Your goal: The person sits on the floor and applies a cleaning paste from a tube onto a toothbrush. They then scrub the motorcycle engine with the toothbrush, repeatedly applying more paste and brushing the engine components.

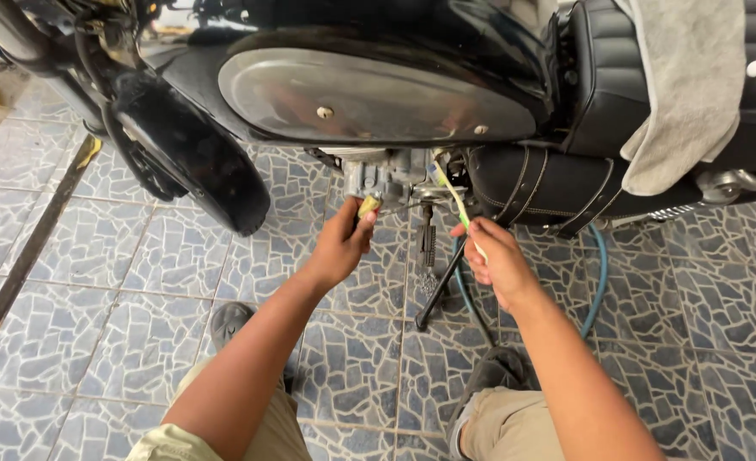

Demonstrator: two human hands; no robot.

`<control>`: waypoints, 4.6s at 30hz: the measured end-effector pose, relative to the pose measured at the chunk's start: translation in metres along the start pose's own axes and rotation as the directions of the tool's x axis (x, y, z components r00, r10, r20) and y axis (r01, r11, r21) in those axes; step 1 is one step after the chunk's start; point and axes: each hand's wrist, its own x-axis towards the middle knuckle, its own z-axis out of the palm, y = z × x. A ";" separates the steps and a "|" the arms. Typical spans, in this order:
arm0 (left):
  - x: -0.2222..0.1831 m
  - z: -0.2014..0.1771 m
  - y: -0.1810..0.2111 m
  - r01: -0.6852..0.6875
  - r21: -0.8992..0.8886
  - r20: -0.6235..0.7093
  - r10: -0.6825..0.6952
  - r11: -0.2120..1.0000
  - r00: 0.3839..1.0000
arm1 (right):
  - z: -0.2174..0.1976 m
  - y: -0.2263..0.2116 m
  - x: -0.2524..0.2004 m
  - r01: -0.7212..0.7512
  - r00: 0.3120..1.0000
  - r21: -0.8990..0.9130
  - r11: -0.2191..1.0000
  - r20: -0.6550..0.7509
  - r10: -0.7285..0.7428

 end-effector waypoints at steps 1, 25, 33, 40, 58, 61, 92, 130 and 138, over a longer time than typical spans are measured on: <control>-0.001 0.001 0.003 0.005 -0.006 0.017 -0.005 1.000 1.000 | 0.000 0.001 -0.001 -0.017 1.000 0.015 1.000 0.009 0.017; -0.007 0.027 0.040 -0.134 0.093 0.023 0.132 0.987 0.991 | -0.013 0.003 -0.011 0.037 0.996 -0.061 0.997 0.085 -0.032; -0.009 0.024 0.045 -0.130 0.209 0.034 0.126 0.969 0.991 | -0.007 0.001 -0.012 0.024 0.997 -0.056 0.998 0.079 -0.020; -0.011 0.018 0.047 -0.148 0.269 0.029 0.146 0.952 0.989 | -0.003 -0.001 -0.012 0.027 0.995 -0.074 0.997 0.097 -0.019; -0.009 0.014 0.037 -0.152 0.466 0.013 0.165 0.872 0.986 | -0.004 -0.003 -0.011 0.013 0.997 -0.103 0.995 0.078 -0.005; -0.008 0.016 0.034 -0.154 0.497 0.005 0.174 0.854 0.985 | -0.005 -0.003 -0.010 0.010 0.998 -0.113 0.994 0.068 -0.003; 0.009 -0.015 -0.015 -0.107 0.693 -0.030 0.176 0.713 0.984 | 0.019 0.157 0.117 0.293 0.858 -0.609 0.737 -0.172 -0.484; 0.018 -0.013 -0.020 -0.110 0.687 -0.102 0.245 0.718 0.964 | 0.021 0.139 0.134 0.395 0.730 -0.727 0.562 -0.123 -0.672; 0.019 -0.008 -0.019 -0.060 0.675 -0.093 0.166 0.736 0.982 | 0.030 0.123 0.122 0.411 0.747 -0.729 0.547 -0.074 -0.661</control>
